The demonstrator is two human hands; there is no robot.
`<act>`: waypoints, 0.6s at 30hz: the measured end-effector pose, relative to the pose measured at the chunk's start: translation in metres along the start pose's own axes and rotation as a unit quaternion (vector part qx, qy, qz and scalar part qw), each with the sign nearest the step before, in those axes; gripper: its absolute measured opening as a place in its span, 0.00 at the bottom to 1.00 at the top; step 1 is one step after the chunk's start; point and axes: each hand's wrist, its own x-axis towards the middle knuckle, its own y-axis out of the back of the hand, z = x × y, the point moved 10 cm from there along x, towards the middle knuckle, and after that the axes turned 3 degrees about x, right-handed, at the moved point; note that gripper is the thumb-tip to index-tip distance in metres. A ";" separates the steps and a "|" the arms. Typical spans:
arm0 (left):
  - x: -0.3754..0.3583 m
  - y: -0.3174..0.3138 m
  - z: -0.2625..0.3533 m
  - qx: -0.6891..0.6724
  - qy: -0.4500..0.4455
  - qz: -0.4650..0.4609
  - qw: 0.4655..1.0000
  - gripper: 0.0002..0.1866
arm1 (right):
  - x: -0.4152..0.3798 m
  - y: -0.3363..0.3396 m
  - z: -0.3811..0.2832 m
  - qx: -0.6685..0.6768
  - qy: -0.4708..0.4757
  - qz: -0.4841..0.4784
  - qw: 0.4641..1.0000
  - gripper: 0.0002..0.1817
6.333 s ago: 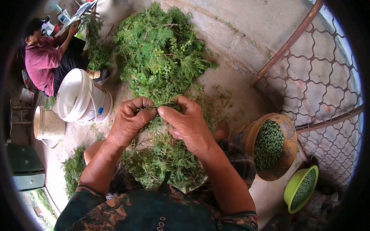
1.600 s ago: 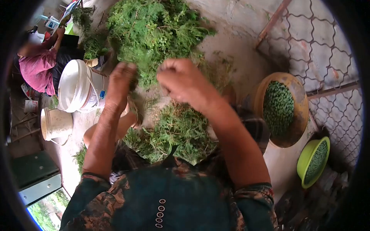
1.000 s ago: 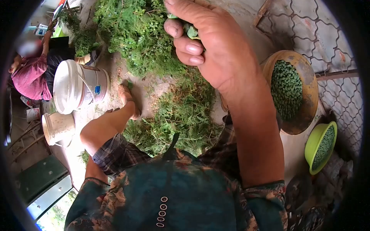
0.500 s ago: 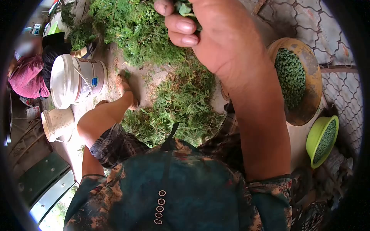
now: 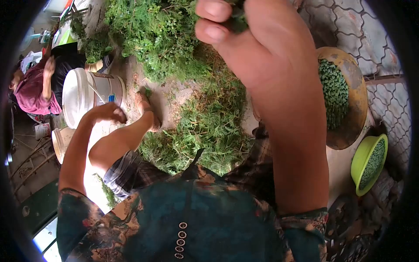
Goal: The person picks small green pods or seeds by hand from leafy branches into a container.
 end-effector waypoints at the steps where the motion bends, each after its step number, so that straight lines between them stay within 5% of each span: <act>1: 0.018 0.014 0.027 0.072 -0.009 0.051 0.996 0.08 | -0.003 0.001 -0.002 0.003 0.002 0.010 1.000 0.09; 4: 0.083 0.006 0.131 -0.002 -0.187 0.052 0.981 0.12 | 0.001 0.008 -0.013 0.009 0.010 -0.020 1.000 0.10; 7: 0.191 -0.009 0.137 -0.107 -0.147 0.093 0.979 0.09 | -0.004 0.012 -0.025 -0.066 -0.083 -0.092 0.990 0.17; 10: 0.260 -0.011 0.121 0.042 -0.152 0.370 0.915 0.14 | -0.010 0.015 -0.040 -0.042 -0.066 -0.078 0.994 0.21; 12: 0.269 -0.017 0.113 0.024 -0.049 0.444 0.894 0.13 | -0.014 0.018 -0.052 -0.038 -0.044 -0.065 0.996 0.23; 15: 0.270 -0.022 0.112 0.016 0.041 0.432 0.901 0.13 | -0.020 0.026 -0.069 -0.095 -0.011 -0.030 0.995 0.22; 18: 0.296 -0.037 0.102 0.015 0.019 0.356 0.934 0.12 | -0.021 0.030 -0.070 -0.062 0.003 -0.031 0.998 0.22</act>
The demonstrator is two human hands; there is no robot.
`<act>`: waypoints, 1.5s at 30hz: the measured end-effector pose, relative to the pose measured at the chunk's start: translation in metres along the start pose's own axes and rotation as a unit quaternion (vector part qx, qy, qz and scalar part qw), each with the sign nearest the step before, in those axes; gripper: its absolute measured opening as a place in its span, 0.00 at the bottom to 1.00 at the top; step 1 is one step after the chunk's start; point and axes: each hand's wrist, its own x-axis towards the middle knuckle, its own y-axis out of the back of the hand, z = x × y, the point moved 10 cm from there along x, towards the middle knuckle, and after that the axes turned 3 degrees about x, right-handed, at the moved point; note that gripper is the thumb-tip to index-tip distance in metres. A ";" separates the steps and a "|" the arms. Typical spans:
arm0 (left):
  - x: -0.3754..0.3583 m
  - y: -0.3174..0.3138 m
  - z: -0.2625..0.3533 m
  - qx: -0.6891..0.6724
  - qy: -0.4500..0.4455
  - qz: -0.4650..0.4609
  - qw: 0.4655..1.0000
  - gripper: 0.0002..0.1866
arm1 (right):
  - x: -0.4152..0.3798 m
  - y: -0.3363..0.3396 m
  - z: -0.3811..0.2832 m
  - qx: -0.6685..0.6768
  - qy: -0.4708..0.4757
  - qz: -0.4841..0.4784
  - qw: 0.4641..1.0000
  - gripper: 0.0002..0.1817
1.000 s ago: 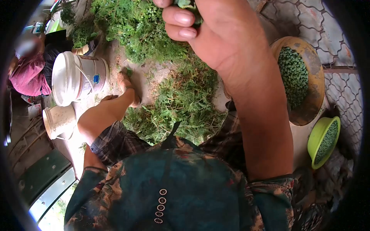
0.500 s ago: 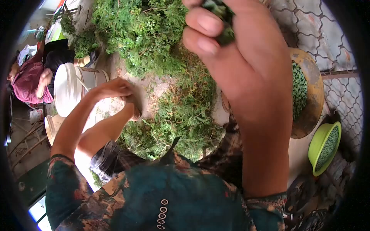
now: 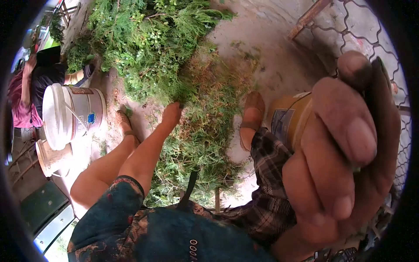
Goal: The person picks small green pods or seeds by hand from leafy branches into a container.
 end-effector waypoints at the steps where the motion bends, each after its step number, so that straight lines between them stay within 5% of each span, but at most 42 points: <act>1: -0.008 0.009 0.008 0.015 -0.018 0.024 0.999 0.10 | 0.002 -0.005 0.002 0.002 0.002 -0.004 1.000 0.22; 5: -0.020 0.006 0.003 -0.015 -0.038 0.070 0.997 0.12 | 0.002 -0.010 0.013 -0.036 -0.024 0.002 0.999 0.18; 6: -0.020 0.007 -0.007 -0.213 0.002 0.055 0.975 0.13 | 0.001 -0.010 0.015 -0.027 -0.035 -0.008 0.999 0.17; 7: -0.019 0.005 -0.013 -0.402 0.040 0.037 0.914 0.13 | 0.000 -0.010 0.015 -0.028 -0.034 -0.012 0.999 0.17; 8: -0.014 0.012 -0.012 -0.402 0.040 0.042 0.914 0.13 | -0.001 -0.010 0.015 -0.022 -0.026 -0.009 0.999 0.16; 11: -0.008 0.060 -0.019 -0.647 0.102 0.105 0.749 0.12 | -0.003 -0.016 0.020 -0.012 -0.019 0.000 1.000 0.14; 12: 0.000 0.075 -0.018 -0.647 0.101 0.109 0.748 0.12 | -0.003 -0.017 0.021 -0.013 -0.017 0.010 1.000 0.14; 14: 0.005 0.148 -0.014 -0.359 0.056 0.308 0.879 0.12 | -0.006 -0.018 0.024 -0.014 -0.001 0.030 0.999 0.13; 18: 0.047 0.166 -0.024 -0.196 0.190 0.297 0.915 0.17 | -0.003 -0.012 0.025 -0.013 0.008 0.052 0.999 0.12; 22: 0.080 0.151 -0.028 -0.291 0.189 0.275 0.897 0.17 | 0.000 -0.008 0.028 -0.018 -0.001 0.074 0.997 0.11; 24: 0.076 0.143 -0.036 -0.388 0.237 0.309 0.835 0.14 | 0.002 -0.010 0.030 -0.027 -0.014 0.058 0.998 0.11; 28: 0.062 0.139 -0.040 -0.445 0.258 0.315 0.798 0.11 | 0.001 -0.011 0.032 -0.011 0.001 0.088 0.996 0.12; 31: 0.050 0.165 -0.037 -0.553 0.127 0.366 0.738 0.09 | 0.000 -0.008 0.034 0.019 0.003 0.128 0.992 0.15; 33: 0.045 0.167 -0.010 -0.697 0.073 0.176 0.692 0.07 | 0.002 -0.011 0.050 0.079 -0.065 0.083 0.991 0.17; 41: -0.074 0.285 0.098 -0.773 -0.118 0.008 0.624 0.05 | 0.014 -0.015 0.071 0.081 -0.056 0.080 0.992 0.15; 45: -0.161 0.330 0.147 -0.747 -0.140 -0.032 0.649 0.06 | 0.024 -0.011 0.080 -0.011 -0.041 0.075 0.996 0.11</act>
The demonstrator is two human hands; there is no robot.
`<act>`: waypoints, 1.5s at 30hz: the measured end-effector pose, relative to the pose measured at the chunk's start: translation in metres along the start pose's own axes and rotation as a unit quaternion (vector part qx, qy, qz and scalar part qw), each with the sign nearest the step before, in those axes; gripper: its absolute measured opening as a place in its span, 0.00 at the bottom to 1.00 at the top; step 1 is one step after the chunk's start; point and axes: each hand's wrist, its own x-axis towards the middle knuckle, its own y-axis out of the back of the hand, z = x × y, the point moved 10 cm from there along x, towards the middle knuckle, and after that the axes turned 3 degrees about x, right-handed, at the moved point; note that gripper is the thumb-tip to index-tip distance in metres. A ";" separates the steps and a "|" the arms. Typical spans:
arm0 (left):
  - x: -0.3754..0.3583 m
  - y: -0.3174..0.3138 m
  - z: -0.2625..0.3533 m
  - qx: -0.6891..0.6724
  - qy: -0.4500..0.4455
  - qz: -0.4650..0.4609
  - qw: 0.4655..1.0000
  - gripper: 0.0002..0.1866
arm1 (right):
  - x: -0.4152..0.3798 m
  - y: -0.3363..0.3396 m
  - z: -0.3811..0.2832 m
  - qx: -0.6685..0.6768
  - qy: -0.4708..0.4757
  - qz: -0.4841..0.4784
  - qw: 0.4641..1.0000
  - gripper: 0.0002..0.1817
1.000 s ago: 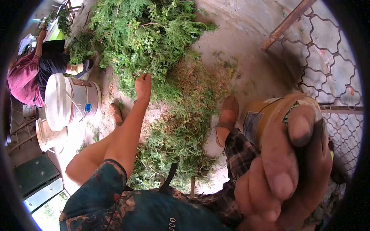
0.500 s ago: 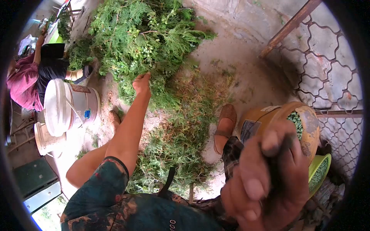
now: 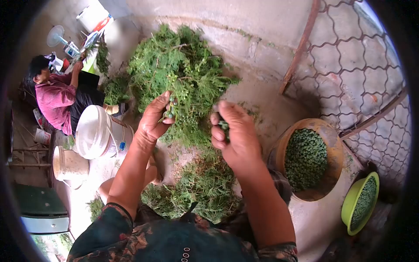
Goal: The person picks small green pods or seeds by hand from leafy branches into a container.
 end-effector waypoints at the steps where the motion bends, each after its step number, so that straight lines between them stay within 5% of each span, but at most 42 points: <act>1: -0.014 -0.010 0.009 0.002 -0.008 -0.006 1.000 0.06 | 0.002 -0.003 0.006 -0.023 -0.006 -0.016 1.000 0.12; 3: -0.043 -0.040 0.023 0.028 -0.011 -0.071 0.997 0.07 | -0.004 -0.015 0.029 -0.052 -0.044 -0.046 0.997 0.13; 5: -0.077 -0.056 0.037 0.098 -0.029 -0.038 0.994 0.09 | -0.006 -0.023 0.058 -0.006 -0.074 -0.084 0.994 0.15; 7: -0.114 -0.071 0.052 0.304 -0.125 0.016 0.944 0.12 | -0.012 -0.034 0.080 0.092 -0.108 -0.079 0.987 0.16; 10: -0.152 -0.086 0.042 0.407 -0.217 -0.034 0.887 0.12 | -0.045 -0.039 0.105 0.160 -0.151 -0.018 0.975 0.16; 17: -0.188 -0.054 -0.003 0.365 -0.233 -0.049 0.900 0.08 | -0.074 -0.010 0.171 0.220 -0.250 -0.081 0.939 0.16; 19: -0.195 -0.051 -0.003 0.366 -0.236 -0.060 0.898 0.08 | -0.084 -0.006 0.178 0.188 -0.258 -0.075 0.945 0.15; 21: -0.203 -0.047 -0.011 0.392 -0.246 -0.081 0.882 0.10 | -0.097 0.006 0.162 0.018 -0.171 0.045 0.984 0.13; 22: -0.206 -0.042 -0.010 0.420 -0.294 -0.062 0.856 0.09 | -0.095 0.007 0.153 -0.164 -0.059 -0.030 0.984 0.10; 23: -0.215 -0.044 -0.002 0.404 -0.314 -0.055 0.857 0.09 | -0.098 0.006 0.150 -0.400 0.047 -0.113 0.908 0.11; 24: -0.226 -0.048 0.004 0.427 -0.317 -0.045 0.846 0.08 | -0.113 0.000 0.152 -0.604 0.150 -0.188 0.760 0.12; 26: -0.235 -0.051 0.004 0.456 -0.341 -0.037 0.821 0.07 | -0.164 -0.025 0.159 -0.723 0.247 -0.345 0.546 0.18; 27: -0.238 -0.050 0.004 0.446 -0.362 -0.025 0.818 0.07 | -0.164 -0.025 0.159 -0.732 0.062 -0.263 0.626 0.22; 30: -0.253 -0.058 0.016 0.377 -0.425 -0.036 0.822 0.10 | -0.173 -0.037 0.155 -0.732 0.037 -0.221 0.644 0.23; 32: -0.260 -0.069 0.025 0.359 -0.430 -0.062 0.826 0.10 | -0.180 -0.044 0.149 -0.718 0.162 -0.250 0.629 0.22; 34: -0.258 -0.075 0.023 0.378 -0.412 -0.081 0.825 0.10 | -0.173 -0.010 0.151 -0.625 -0.014 -0.141 0.768 0.22; 36: -0.253 -0.076 0.014 0.354 -0.389 -0.102 0.844 0.08 | -0.193 -0.039 0.149 -0.711 0.026 -0.252 0.656 0.28; 37: -0.251 -0.075 0.010 0.346 -0.361 -0.117 0.858 0.06 | -0.188 -0.020 0.152 -0.685 0.012 -0.234 0.689 0.29; 38: -0.245 -0.070 0.005 0.345 -0.338 -0.109 0.868 0.06 | -0.192 -0.043 0.153 -0.740 0.101 -0.304 0.592 0.29; 39: -0.238 -0.067 -0.008 0.361 -0.315 -0.118 0.870 0.06 | -0.175 -0.040 0.155 -0.651 0.086 -0.286 0.698 0.26; 40: -0.228 -0.060 -0.013 0.354 -0.298 -0.107 0.880 0.07 | -0.169 -0.034 0.164 -0.637 0.085 -0.280 0.713 0.26; 42: -0.212 -0.049 -0.019 0.342 -0.252 -0.083 0.901 0.05 | -0.148 -0.013 0.177 -0.517 0.022 -0.150 0.842 0.24; 45: -0.192 -0.028 -0.035 0.317 -0.197 -0.034 0.927 0.06 | -0.114 0.014 0.170 -0.370 -0.031 -0.023 0.928 0.22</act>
